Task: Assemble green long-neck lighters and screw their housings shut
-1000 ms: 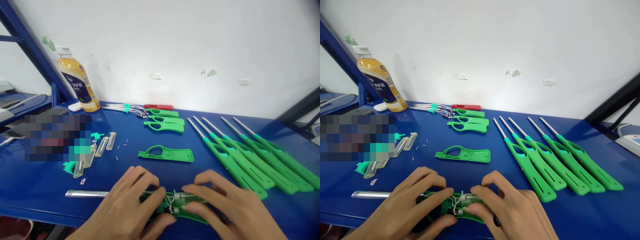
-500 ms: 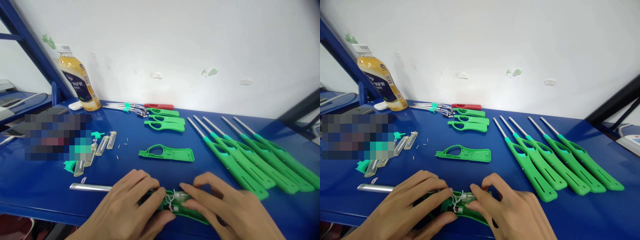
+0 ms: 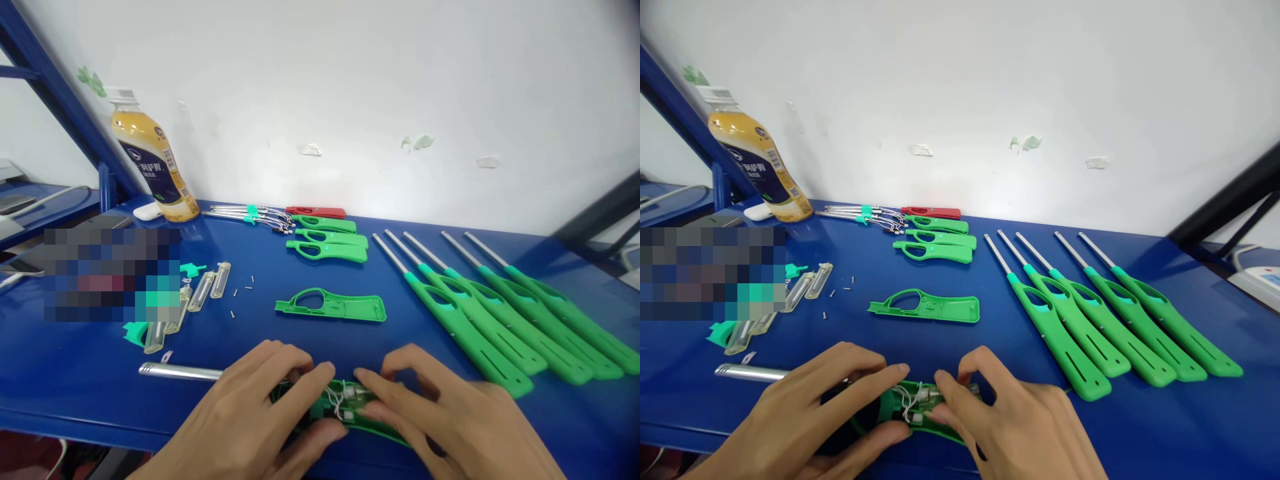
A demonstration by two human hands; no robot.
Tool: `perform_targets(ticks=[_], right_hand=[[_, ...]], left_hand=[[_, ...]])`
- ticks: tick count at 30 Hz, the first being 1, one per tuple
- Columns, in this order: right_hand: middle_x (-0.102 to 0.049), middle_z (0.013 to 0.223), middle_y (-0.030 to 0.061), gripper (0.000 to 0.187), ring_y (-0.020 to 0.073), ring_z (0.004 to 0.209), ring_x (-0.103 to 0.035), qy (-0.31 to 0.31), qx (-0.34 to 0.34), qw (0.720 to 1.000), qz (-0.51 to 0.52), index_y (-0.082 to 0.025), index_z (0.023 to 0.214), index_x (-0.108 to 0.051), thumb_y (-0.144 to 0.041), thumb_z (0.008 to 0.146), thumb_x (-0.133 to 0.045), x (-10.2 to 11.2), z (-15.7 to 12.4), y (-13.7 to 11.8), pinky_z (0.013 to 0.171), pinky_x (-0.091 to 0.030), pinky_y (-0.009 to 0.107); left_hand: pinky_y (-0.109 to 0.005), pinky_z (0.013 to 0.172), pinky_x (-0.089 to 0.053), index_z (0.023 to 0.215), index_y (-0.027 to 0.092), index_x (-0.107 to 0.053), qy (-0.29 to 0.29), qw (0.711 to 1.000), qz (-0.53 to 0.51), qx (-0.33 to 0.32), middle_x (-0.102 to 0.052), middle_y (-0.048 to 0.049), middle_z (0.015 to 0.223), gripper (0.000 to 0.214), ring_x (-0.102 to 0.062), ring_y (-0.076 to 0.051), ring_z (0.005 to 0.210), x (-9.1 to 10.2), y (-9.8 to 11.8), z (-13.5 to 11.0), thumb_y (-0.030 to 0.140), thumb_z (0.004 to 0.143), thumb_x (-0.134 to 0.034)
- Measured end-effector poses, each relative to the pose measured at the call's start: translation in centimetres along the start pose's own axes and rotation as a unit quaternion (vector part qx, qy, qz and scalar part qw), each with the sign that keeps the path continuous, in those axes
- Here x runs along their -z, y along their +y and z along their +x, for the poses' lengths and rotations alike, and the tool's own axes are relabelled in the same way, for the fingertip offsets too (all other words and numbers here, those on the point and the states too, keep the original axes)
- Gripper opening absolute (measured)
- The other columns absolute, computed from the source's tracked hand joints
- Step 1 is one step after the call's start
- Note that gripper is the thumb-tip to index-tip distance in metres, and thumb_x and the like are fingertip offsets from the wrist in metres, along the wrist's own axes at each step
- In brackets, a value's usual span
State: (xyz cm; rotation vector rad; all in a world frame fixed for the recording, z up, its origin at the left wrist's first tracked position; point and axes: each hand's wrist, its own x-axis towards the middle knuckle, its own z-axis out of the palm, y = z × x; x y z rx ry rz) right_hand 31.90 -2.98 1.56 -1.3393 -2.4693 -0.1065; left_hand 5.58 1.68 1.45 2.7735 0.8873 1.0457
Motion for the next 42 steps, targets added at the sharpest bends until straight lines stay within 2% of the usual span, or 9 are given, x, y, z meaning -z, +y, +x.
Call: perform_targets(ticks=[7, 16, 21, 28, 34, 39, 42], right_hand=[[-0.070, 0.095, -0.0026, 0.034, 0.0071, 0.044, -0.065, 0.020, -0.011, 1.000, -0.018, -0.029, 0.125, -0.073, -0.044, 0.115, -0.043, -0.2, 0.0, -0.6, 0.042, -0.052, 0.019], [-0.071, 0.103, -0.0017, 0.034, 0.0061, 0.044, -0.064, 0.003, -0.015, 1.000, -0.023, -0.029, 0.128, -0.071, -0.040, 0.116, -0.041, -0.4, -0.2, -0.7, 0.040, -0.049, 0.020], [-0.074, 0.103, 0.0004, 0.042, 0.0031, 0.045, -0.063, 0.002, -0.019, 0.999, -0.029, -0.028, 0.129, -0.074, -0.041, 0.118, -0.036, -0.1, -0.2, -0.9, 0.044, -0.048, 0.015], [-0.074, 0.102, 0.0015, 0.043, 0.0029, 0.045, -0.061, 0.004, -0.026, 0.999, -0.030, -0.028, 0.127, -0.076, -0.042, 0.117, -0.036, -0.1, -0.3, -1.1, 0.047, -0.049, 0.014], [-0.074, 0.098, 0.0010, 0.043, 0.0047, 0.047, -0.063, 0.010, -0.026, 0.999, -0.019, -0.029, 0.130, -0.075, -0.042, 0.117, -0.036, -0.2, -0.1, -0.9, 0.049, -0.052, 0.015], [-0.073, 0.091, -0.0020, 0.048, 0.0069, 0.043, -0.062, 0.022, -0.008, 1.000, -0.002, -0.031, 0.117, -0.075, -0.037, 0.119, -0.027, -0.3, 0.4, -0.9, 0.037, -0.044, 0.020], [-0.071, 0.090, -0.0045, 0.044, 0.0089, 0.043, -0.065, 0.019, -0.011, 1.000, 0.007, -0.030, 0.107, -0.071, -0.038, 0.118, -0.029, -0.3, 0.4, -0.9, 0.033, -0.041, 0.026]], left_hand=[[-0.034, 0.073, -0.061, 0.123, 0.018, -0.067, 0.005, 1.000, -0.002, -0.002, -0.074, -0.0069, 0.100, 0.021, -0.071, -0.021, 0.083, 0.0, 0.1, -0.1, 0.034, 0.112, -0.057], [-0.030, 0.073, -0.063, 0.128, 0.018, -0.066, -0.002, 1.000, -0.002, 0.022, -0.073, -0.0071, 0.104, 0.027, -0.072, -0.018, 0.085, -0.3, -0.1, -0.1, 0.038, 0.114, -0.054], [-0.029, 0.074, -0.063, 0.129, 0.019, -0.065, 0.001, 1.000, -0.002, 0.022, -0.073, -0.0062, 0.103, 0.027, -0.072, -0.017, 0.085, 0.0, 0.1, -0.2, 0.038, 0.114, -0.054], [-0.035, 0.070, -0.059, 0.115, 0.020, -0.069, 0.010, 1.000, -0.013, 0.000, -0.073, -0.0043, 0.095, 0.018, -0.069, -0.020, 0.078, 0.0, 0.1, 0.0, 0.034, 0.112, -0.058], [-0.036, 0.070, -0.057, 0.113, 0.019, -0.070, 0.001, 1.000, -0.016, -0.004, -0.072, -0.0030, 0.092, 0.012, -0.066, -0.020, 0.075, 0.1, 0.1, 0.2, 0.027, 0.109, -0.062], [-0.035, 0.072, -0.057, 0.104, 0.017, -0.071, -0.001, 0.999, -0.045, -0.012, -0.070, -0.0043, 0.091, 0.009, -0.063, -0.020, 0.079, 0.0, 0.1, 0.0, 0.023, 0.107, -0.064], [-0.034, 0.072, -0.057, 0.105, 0.016, -0.071, -0.014, 0.998, -0.055, 0.003, -0.069, -0.0052, 0.092, 0.008, -0.062, -0.020, 0.080, 0.0, 0.2, 0.1, 0.020, 0.107, -0.064]])
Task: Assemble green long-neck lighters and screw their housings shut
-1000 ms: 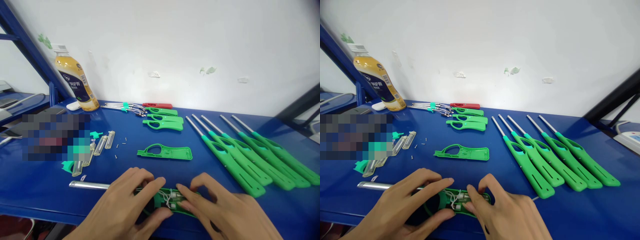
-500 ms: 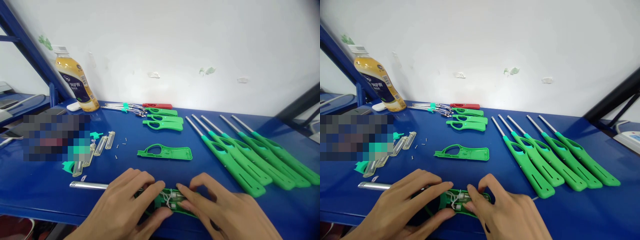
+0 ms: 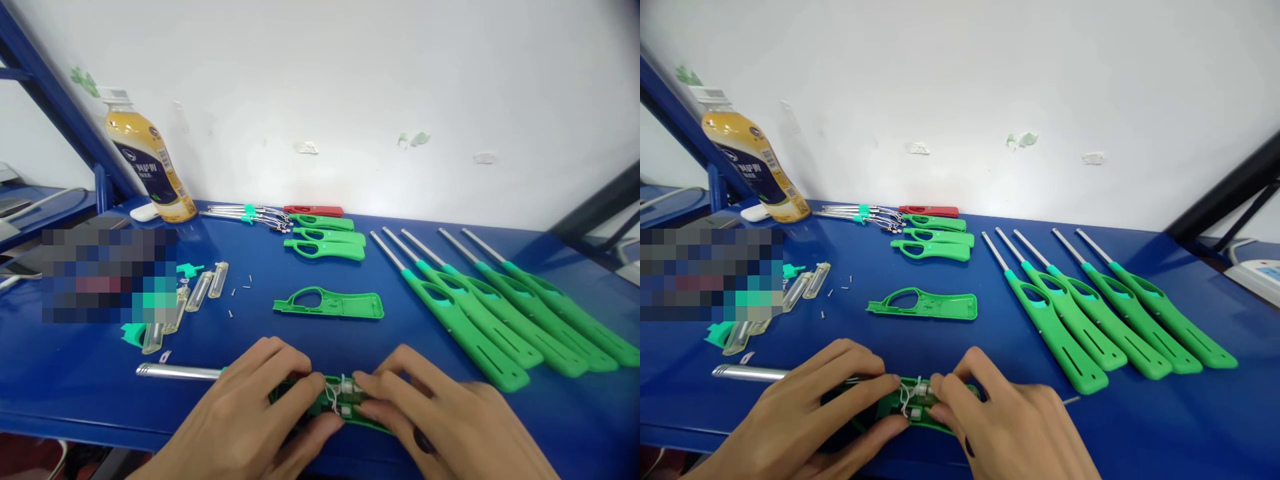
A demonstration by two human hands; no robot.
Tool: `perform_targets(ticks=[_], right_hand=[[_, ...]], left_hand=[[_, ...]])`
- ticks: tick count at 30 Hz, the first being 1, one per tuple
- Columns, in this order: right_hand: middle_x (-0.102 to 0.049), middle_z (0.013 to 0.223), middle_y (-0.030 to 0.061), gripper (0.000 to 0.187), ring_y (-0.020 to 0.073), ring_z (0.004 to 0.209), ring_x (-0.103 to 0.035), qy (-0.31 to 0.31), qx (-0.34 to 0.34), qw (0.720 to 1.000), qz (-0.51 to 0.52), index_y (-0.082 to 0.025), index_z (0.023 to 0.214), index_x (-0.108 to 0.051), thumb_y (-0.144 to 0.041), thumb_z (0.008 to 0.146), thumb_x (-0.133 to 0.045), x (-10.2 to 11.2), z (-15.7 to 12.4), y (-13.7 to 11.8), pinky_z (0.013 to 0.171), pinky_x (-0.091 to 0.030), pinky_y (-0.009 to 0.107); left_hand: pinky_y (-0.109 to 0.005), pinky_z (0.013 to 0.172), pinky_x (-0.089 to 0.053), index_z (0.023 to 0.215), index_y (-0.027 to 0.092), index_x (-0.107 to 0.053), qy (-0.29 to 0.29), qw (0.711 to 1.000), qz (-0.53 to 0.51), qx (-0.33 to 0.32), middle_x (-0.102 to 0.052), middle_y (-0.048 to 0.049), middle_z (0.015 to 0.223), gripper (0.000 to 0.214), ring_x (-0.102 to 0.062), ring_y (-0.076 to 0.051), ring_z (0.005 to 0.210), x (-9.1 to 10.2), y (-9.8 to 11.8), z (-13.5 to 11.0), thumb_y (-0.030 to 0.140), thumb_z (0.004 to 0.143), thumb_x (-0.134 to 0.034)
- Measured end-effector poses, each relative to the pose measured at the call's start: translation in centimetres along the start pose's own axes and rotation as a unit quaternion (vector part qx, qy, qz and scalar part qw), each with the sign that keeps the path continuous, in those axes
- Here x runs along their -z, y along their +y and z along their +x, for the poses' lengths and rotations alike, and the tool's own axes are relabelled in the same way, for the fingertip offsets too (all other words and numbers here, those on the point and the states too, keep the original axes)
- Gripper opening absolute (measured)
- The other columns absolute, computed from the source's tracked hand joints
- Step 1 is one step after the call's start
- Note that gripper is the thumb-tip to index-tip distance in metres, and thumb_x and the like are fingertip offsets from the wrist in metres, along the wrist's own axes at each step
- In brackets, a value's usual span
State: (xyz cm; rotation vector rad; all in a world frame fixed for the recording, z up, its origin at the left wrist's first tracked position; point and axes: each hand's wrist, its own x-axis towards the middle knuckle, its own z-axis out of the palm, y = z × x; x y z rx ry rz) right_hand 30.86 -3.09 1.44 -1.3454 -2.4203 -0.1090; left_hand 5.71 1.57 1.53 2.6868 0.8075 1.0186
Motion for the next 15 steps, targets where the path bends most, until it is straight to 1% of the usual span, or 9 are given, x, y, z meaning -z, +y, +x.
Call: perform_targets(ticks=[2, 4, 7, 11, 15], right_hand=[[-0.071, 0.094, -0.0064, 0.036, 0.0090, 0.044, -0.067, -0.003, -0.004, 1.000, 0.002, -0.031, 0.108, -0.068, -0.040, 0.118, -0.034, -0.05, -0.11, -0.03, 0.033, -0.043, 0.028], [-0.072, 0.100, -0.0075, 0.031, 0.0077, 0.044, -0.066, -0.002, -0.006, 1.000, -0.001, -0.033, 0.119, -0.067, -0.040, 0.117, -0.037, -0.06, -0.25, -0.05, 0.034, -0.044, 0.027], [-0.072, 0.101, -0.0069, 0.033, 0.0068, 0.044, -0.065, -0.004, -0.004, 1.000, -0.011, -0.033, 0.129, -0.066, -0.041, 0.117, -0.037, -0.02, -0.42, 0.00, 0.036, -0.045, 0.025], [-0.071, 0.103, -0.0065, 0.033, 0.0069, 0.045, -0.065, -0.018, -0.002, 1.000, -0.020, -0.034, 0.134, -0.065, -0.039, 0.117, -0.037, -0.08, -0.62, 0.16, 0.037, -0.047, 0.025], [-0.071, 0.103, -0.0055, 0.033, 0.0071, 0.046, -0.066, -0.020, -0.005, 1.000, -0.015, -0.034, 0.136, -0.064, -0.039, 0.117, -0.037, -0.01, -0.78, 0.24, 0.039, -0.049, 0.023]], left_hand=[[-0.032, 0.070, -0.057, 0.106, 0.016, -0.071, -0.002, 1.000, 0.002, 0.001, -0.068, -0.0057, 0.093, 0.011, -0.062, -0.019, 0.079, 0.02, 0.00, -0.06, 0.021, 0.108, -0.062], [-0.032, 0.070, -0.057, 0.107, 0.017, -0.072, -0.008, 1.000, 0.012, -0.005, -0.068, -0.0054, 0.094, 0.015, -0.063, -0.019, 0.078, 0.01, -0.10, -0.12, 0.024, 0.110, -0.059], [-0.032, 0.075, -0.058, 0.109, 0.019, -0.071, -0.031, 0.999, 0.031, -0.015, -0.070, -0.0043, 0.096, 0.019, -0.065, -0.019, 0.080, -0.06, -0.26, -0.05, 0.027, 0.112, -0.055], [-0.030, 0.074, -0.058, 0.111, 0.020, -0.070, -0.032, 0.998, 0.040, -0.024, -0.070, -0.0031, 0.096, 0.022, -0.065, -0.018, 0.078, 0.03, -0.21, 0.21, 0.029, 0.114, -0.050], [-0.030, 0.072, -0.058, 0.108, 0.020, -0.069, -0.041, 0.998, 0.040, -0.019, -0.070, -0.0037, 0.097, 0.020, -0.065, -0.019, 0.079, 0.20, -0.22, 0.26, 0.028, 0.114, -0.051]])
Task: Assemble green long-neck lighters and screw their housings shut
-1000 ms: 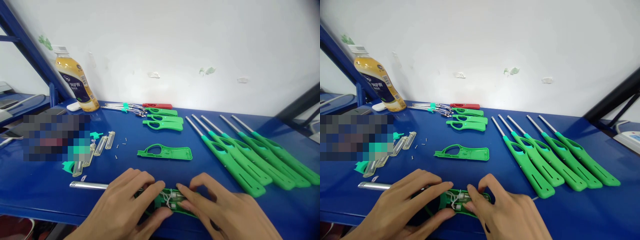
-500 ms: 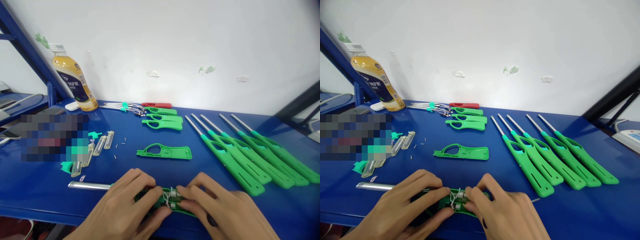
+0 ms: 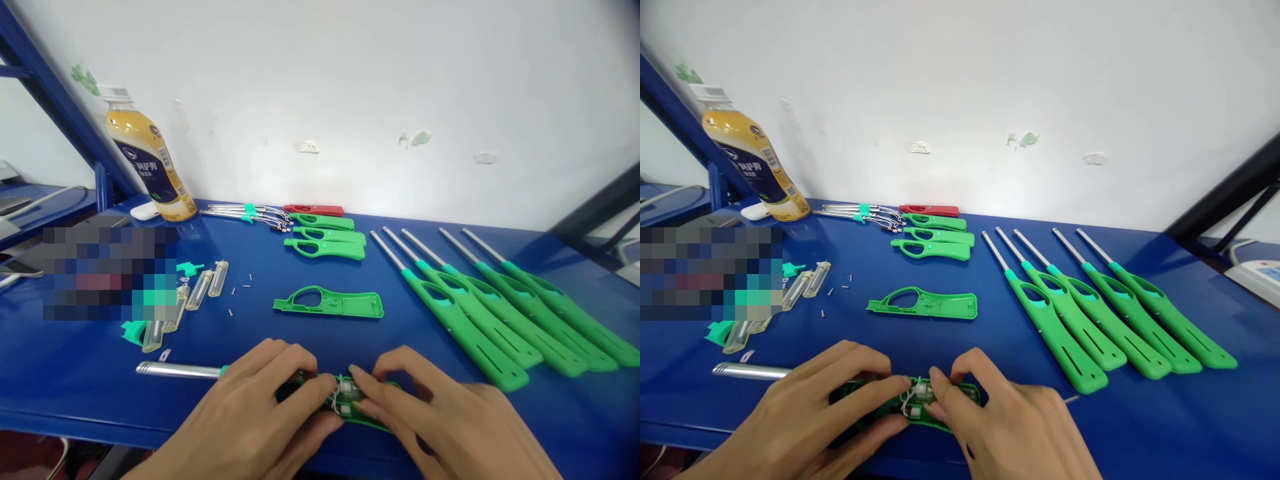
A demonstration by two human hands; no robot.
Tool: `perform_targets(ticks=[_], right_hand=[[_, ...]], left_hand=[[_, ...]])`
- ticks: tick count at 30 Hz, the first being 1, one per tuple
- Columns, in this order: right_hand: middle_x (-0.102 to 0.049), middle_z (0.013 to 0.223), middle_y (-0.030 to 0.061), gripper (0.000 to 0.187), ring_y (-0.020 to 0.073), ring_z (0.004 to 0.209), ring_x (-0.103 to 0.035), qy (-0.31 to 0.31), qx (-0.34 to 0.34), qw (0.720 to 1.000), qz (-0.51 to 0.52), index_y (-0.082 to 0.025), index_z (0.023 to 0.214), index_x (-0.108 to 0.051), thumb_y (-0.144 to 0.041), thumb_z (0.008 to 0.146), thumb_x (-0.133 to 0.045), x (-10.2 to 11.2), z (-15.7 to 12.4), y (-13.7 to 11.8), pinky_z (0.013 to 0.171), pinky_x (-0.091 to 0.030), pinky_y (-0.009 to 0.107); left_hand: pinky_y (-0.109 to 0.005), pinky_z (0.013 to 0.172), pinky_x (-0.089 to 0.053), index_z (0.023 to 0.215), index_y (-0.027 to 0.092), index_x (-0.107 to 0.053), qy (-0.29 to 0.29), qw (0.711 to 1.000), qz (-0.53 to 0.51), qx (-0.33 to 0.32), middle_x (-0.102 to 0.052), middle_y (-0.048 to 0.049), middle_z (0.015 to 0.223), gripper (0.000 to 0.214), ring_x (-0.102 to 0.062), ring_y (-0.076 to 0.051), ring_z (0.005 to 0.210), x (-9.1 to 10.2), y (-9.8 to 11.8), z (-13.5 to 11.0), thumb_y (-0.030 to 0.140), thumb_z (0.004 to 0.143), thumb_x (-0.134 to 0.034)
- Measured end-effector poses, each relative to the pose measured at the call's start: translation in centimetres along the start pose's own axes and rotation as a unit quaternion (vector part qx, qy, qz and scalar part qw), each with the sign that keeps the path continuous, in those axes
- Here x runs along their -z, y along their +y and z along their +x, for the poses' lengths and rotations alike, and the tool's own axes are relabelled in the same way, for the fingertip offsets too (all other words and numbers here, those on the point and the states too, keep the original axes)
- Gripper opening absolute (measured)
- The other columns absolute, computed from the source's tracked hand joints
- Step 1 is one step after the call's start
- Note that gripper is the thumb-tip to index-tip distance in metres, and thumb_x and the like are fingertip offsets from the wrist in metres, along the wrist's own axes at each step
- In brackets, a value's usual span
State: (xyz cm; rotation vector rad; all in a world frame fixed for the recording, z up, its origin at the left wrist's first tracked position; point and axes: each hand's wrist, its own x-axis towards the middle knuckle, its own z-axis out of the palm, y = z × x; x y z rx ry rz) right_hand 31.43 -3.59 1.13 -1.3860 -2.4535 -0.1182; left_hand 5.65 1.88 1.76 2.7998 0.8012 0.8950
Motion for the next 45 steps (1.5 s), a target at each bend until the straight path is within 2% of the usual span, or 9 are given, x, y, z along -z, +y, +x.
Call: perform_targets(ticks=[5, 9, 14, 20, 26, 32, 41, 45], right_hand=[[-0.071, 0.101, -0.0052, 0.032, 0.0071, 0.047, -0.067, 0.004, -0.011, 1.000, 0.009, -0.034, 0.127, -0.067, -0.039, 0.117, -0.037, 0.10, 0.18, -0.16, 0.042, -0.050, 0.021], [-0.072, 0.102, -0.0048, 0.034, 0.0069, 0.046, -0.066, 0.020, -0.010, 1.000, 0.011, -0.033, 0.129, -0.068, -0.039, 0.117, -0.037, 0.07, 0.26, -0.36, 0.041, -0.050, 0.021], [-0.073, 0.109, -0.0028, 0.035, 0.0096, 0.051, -0.071, -0.015, -0.003, 1.000, 0.007, -0.032, 0.133, -0.066, -0.032, 0.116, -0.036, 0.28, 0.02, -0.27, 0.041, -0.051, 0.023], [-0.073, 0.113, -0.0030, 0.045, 0.0085, 0.049, -0.068, -0.038, -0.001, 0.999, 0.013, -0.033, 0.139, -0.064, -0.013, 0.105, -0.040, 0.37, 0.10, -0.03, 0.042, -0.051, 0.022], [-0.074, 0.110, -0.0027, 0.050, 0.0090, 0.051, -0.069, -0.040, -0.002, 0.999, 0.002, -0.032, 0.143, -0.062, -0.011, 0.101, -0.046, 0.29, -0.16, -0.07, 0.043, -0.049, 0.022], [-0.074, 0.106, -0.0035, 0.048, 0.0082, 0.047, -0.067, 0.003, 0.017, 1.000, -0.020, -0.028, 0.140, -0.064, -0.009, 0.104, -0.038, 0.13, -0.11, -0.23, 0.038, -0.045, 0.026], [-0.074, 0.106, -0.0046, 0.041, 0.0084, 0.046, -0.066, 0.011, 0.020, 0.999, -0.026, -0.030, 0.138, -0.063, -0.016, 0.110, -0.036, -0.18, -0.22, -0.13, 0.037, -0.042, 0.028], [-0.074, 0.107, -0.0056, 0.039, 0.0085, 0.046, -0.067, 0.022, 0.002, 0.999, -0.024, -0.031, 0.137, -0.064, -0.019, 0.111, -0.037, -0.20, -0.23, -0.35, 0.037, -0.043, 0.029]], left_hand=[[-0.031, 0.073, -0.058, 0.106, 0.020, -0.069, -0.020, 1.000, -0.009, -0.006, -0.069, -0.0038, 0.097, 0.020, -0.063, -0.019, 0.079, -0.05, -0.04, 0.23, 0.028, 0.113, -0.052], [-0.031, 0.080, -0.060, 0.106, 0.020, -0.070, -0.016, 1.000, -0.002, -0.002, -0.069, -0.0037, 0.098, 0.021, -0.064, -0.018, 0.083, -0.13, -0.01, 0.17, 0.028, 0.113, -0.052], [-0.032, 0.080, -0.061, 0.110, 0.020, -0.070, 0.004, 1.000, 0.002, -0.012, -0.070, -0.0045, 0.097, 0.021, -0.065, -0.019, 0.083, -0.08, -0.17, -0.02, 0.028, 0.113, -0.051], [-0.033, 0.079, -0.061, 0.111, 0.020, -0.069, -0.005, 1.000, -0.001, -0.011, -0.070, -0.0042, 0.097, 0.019, -0.065, -0.019, 0.083, -0.03, 0.04, 0.17, 0.026, 0.113, -0.052], [-0.034, 0.074, -0.061, 0.111, 0.020, -0.068, -0.015, 1.000, -0.003, -0.009, -0.069, -0.0044, 0.096, 0.017, -0.063, -0.020, 0.080, -0.21, 0.00, -0.03, 0.027, 0.112, -0.053], [-0.034, 0.075, -0.060, 0.110, 0.020, -0.069, -0.017, 1.000, -0.006, -0.005, -0.069, -0.0046, 0.097, 0.016, -0.063, -0.020, 0.081, 0.10, 0.02, 0.33, 0.025, 0.112, -0.053], [-0.033, 0.074, -0.060, 0.109, 0.020, -0.069, -0.019, 1.000, -0.010, -0.010, -0.068, -0.0041, 0.096, 0.018, -0.062, -0.020, 0.079, -0.08, -0.12, 0.00, 0.027, 0.113, -0.053], [-0.033, 0.072, -0.060, 0.108, 0.020, -0.069, -0.017, 1.000, -0.003, -0.009, -0.069, -0.0036, 0.094, 0.020, -0.064, -0.019, 0.078, 0.07, -0.15, 0.21, 0.028, 0.113, -0.051]])
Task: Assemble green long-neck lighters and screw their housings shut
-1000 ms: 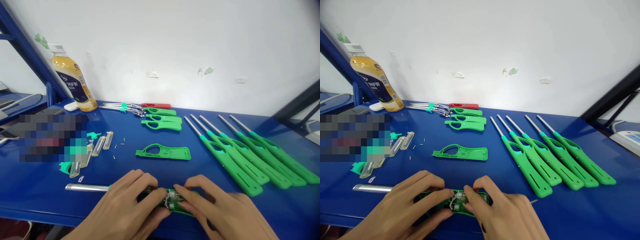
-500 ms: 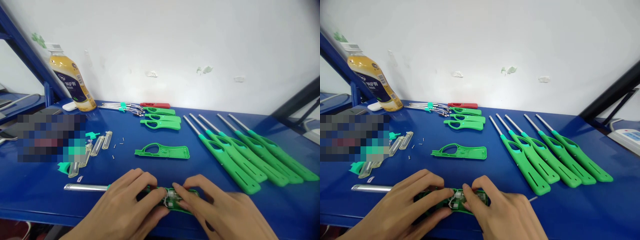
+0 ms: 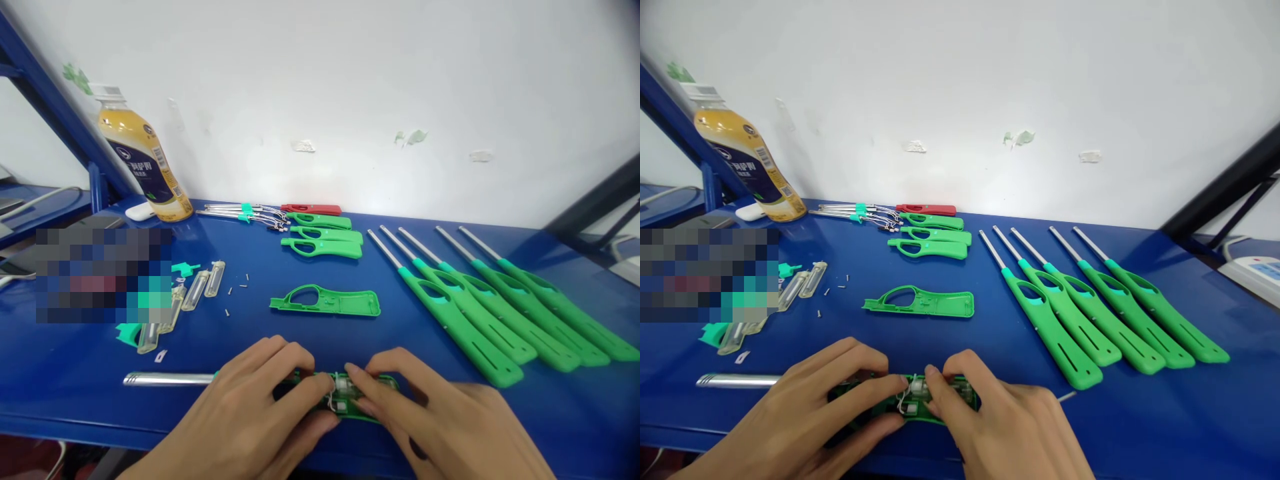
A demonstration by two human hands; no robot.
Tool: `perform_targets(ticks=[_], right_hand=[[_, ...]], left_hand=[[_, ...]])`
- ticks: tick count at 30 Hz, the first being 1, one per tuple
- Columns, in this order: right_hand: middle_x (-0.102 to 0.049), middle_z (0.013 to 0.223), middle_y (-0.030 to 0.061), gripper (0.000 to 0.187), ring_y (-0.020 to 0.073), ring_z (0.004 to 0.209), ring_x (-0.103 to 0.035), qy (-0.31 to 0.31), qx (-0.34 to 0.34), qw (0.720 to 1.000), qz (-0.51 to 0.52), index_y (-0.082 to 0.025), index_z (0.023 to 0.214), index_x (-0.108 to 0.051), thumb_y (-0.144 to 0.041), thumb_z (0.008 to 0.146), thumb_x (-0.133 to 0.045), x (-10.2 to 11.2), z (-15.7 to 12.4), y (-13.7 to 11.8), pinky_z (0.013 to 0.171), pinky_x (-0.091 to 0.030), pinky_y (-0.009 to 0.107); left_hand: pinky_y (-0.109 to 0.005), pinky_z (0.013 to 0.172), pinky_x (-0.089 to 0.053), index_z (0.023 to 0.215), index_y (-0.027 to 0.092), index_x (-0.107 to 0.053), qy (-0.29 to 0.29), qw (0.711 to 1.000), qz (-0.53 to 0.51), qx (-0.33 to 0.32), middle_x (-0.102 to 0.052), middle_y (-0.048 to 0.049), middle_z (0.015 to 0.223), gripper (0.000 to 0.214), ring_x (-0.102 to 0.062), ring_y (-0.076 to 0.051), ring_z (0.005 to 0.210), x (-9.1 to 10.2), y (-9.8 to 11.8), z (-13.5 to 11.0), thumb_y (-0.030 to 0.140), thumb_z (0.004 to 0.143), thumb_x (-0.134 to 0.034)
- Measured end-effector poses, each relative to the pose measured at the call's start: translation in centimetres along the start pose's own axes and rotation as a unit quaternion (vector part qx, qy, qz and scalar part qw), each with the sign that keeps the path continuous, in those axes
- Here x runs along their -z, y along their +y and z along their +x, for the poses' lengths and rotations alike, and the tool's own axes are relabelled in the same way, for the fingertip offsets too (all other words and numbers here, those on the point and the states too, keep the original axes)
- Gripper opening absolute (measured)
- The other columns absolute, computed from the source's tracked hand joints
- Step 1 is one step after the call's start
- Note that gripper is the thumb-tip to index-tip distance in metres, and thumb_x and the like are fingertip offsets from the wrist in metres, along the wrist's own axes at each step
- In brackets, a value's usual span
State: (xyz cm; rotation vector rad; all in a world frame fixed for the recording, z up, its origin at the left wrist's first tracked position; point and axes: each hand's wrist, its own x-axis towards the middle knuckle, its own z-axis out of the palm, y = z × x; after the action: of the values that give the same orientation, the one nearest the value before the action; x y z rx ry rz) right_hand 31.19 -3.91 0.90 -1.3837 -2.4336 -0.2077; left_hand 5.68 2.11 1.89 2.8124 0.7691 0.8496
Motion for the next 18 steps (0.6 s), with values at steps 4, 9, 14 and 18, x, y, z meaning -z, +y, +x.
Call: perform_targets(ticks=[4, 9, 14, 18], right_hand=[[-0.074, 0.107, -0.0060, 0.035, 0.0085, 0.049, -0.069, 0.004, 0.002, 1.000, 0.006, -0.032, 0.130, -0.066, -0.027, 0.116, -0.034, 0.09, 0.17, -0.10, 0.038, -0.047, 0.027], [-0.075, 0.108, -0.0050, 0.035, 0.0093, 0.058, -0.075, 0.014, 0.002, 1.000, 0.010, -0.032, 0.123, -0.069, -0.031, 0.117, -0.035, 0.10, 0.15, 0.09, 0.044, -0.054, 0.023], [-0.078, 0.110, -0.0027, 0.037, 0.0099, 0.059, -0.076, 0.019, 0.004, 1.000, 0.014, -0.030, 0.120, -0.072, -0.033, 0.117, -0.035, 0.15, 0.01, 0.20, 0.044, -0.054, 0.021], [-0.081, 0.117, 0.0006, 0.042, 0.0102, 0.072, -0.080, 0.019, 0.024, 0.999, 0.031, -0.026, 0.127, -0.071, -0.028, 0.118, -0.030, 0.43, 0.10, 0.29, 0.053, -0.057, 0.017]], left_hand=[[-0.033, 0.076, -0.061, 0.114, 0.021, -0.070, 0.017, 1.000, 0.011, 0.000, -0.072, -0.0028, 0.096, 0.022, -0.067, -0.019, 0.080, 0.03, 0.13, 0.16, 0.030, 0.114, -0.050], [-0.033, 0.079, -0.062, 0.120, 0.021, -0.070, 0.045, 0.999, 0.030, -0.006, -0.076, -0.0023, 0.098, 0.026, -0.071, -0.019, 0.083, -0.15, 0.19, -0.01, 0.032, 0.116, -0.047], [-0.033, 0.080, -0.062, 0.118, 0.020, -0.071, 0.048, 0.998, 0.035, 0.003, -0.077, -0.0030, 0.098, 0.030, -0.072, -0.019, 0.083, -0.05, 0.31, 0.00, 0.033, 0.117, -0.044], [-0.032, 0.077, -0.062, 0.117, 0.020, -0.071, 0.053, 0.998, 0.031, -0.002, -0.077, -0.0030, 0.097, 0.031, -0.072, -0.020, 0.083, -0.14, 0.31, 0.09, 0.034, 0.117, -0.044]])
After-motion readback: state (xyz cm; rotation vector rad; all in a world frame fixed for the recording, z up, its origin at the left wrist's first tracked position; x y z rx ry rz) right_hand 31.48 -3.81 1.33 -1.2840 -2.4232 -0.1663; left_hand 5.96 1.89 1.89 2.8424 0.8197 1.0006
